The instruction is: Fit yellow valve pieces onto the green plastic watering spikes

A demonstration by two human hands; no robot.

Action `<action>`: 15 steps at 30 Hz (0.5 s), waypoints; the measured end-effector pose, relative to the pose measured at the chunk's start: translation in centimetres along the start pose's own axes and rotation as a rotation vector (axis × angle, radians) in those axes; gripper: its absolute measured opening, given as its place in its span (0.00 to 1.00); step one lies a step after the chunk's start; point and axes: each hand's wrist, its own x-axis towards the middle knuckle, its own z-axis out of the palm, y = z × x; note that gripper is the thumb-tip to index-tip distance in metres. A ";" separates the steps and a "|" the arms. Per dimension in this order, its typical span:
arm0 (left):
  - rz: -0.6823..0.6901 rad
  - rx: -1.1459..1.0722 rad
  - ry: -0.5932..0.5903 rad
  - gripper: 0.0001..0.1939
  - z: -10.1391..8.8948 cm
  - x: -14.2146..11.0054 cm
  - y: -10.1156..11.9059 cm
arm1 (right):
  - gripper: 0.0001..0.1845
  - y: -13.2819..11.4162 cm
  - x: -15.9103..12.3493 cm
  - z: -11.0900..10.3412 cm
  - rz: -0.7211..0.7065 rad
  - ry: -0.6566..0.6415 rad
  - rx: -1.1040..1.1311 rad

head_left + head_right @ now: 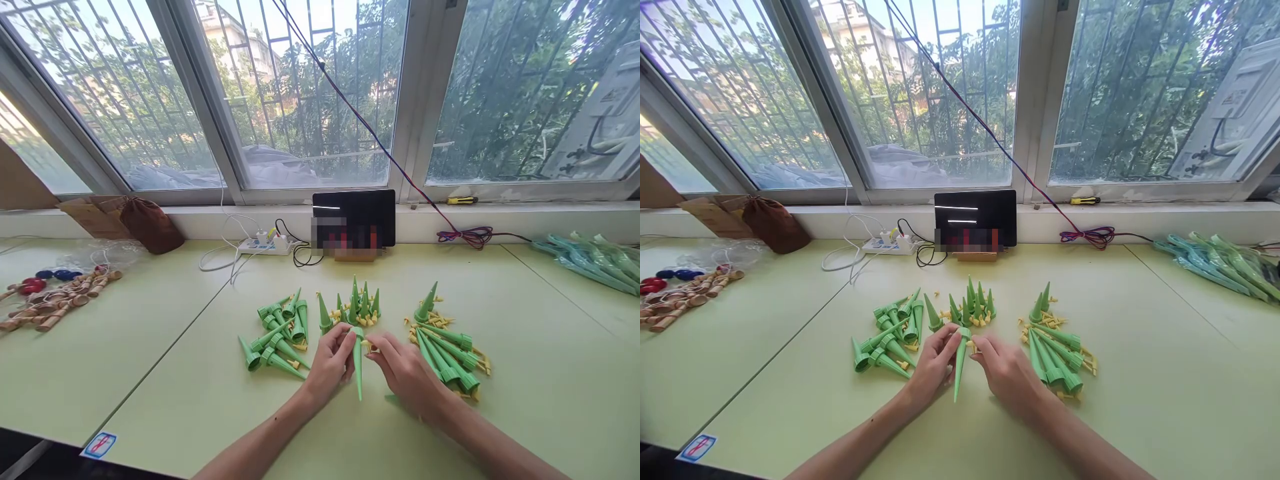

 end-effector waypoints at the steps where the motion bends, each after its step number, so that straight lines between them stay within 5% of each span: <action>1: 0.004 0.008 -0.005 0.20 0.0 0.0 -0.1 | 0.11 0.0 0.0 0.0 -0.003 0.002 -0.012; 15: 0.053 0.076 -0.061 0.20 -0.3 -0.1 -0.6 | 0.19 0.2 -0.4 0.1 0.011 -0.041 -0.063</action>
